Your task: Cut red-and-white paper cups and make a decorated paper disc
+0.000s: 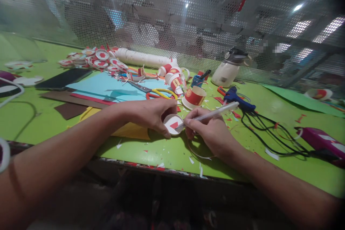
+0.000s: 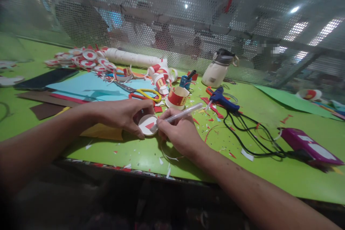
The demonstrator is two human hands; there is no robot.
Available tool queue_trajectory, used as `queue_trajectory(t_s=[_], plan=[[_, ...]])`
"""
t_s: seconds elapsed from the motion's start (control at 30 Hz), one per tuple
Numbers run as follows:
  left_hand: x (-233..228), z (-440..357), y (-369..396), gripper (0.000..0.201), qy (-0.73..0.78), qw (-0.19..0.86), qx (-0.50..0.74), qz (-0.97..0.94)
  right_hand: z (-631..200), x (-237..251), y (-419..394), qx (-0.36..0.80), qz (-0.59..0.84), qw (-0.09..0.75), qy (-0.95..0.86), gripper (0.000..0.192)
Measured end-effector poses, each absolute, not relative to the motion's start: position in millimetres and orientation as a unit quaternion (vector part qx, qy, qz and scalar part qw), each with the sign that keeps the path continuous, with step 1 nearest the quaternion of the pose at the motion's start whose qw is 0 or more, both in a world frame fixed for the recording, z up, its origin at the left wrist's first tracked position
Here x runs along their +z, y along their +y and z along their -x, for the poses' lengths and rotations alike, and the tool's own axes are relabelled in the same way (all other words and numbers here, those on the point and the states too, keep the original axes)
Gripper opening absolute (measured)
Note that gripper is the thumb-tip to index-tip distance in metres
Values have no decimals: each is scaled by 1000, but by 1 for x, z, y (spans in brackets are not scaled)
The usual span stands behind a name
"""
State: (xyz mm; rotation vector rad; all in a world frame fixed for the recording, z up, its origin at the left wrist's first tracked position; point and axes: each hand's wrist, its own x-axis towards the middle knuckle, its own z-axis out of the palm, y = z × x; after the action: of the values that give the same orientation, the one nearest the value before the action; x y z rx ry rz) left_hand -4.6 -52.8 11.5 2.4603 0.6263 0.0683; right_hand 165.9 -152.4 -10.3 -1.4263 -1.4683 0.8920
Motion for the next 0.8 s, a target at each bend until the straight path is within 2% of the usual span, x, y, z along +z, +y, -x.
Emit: queue_trajectory(t_s=[0.8], plan=[[12,4,-53,49,239,302,10,-923,-167,-10,-152,370,568,441,-588,13]])
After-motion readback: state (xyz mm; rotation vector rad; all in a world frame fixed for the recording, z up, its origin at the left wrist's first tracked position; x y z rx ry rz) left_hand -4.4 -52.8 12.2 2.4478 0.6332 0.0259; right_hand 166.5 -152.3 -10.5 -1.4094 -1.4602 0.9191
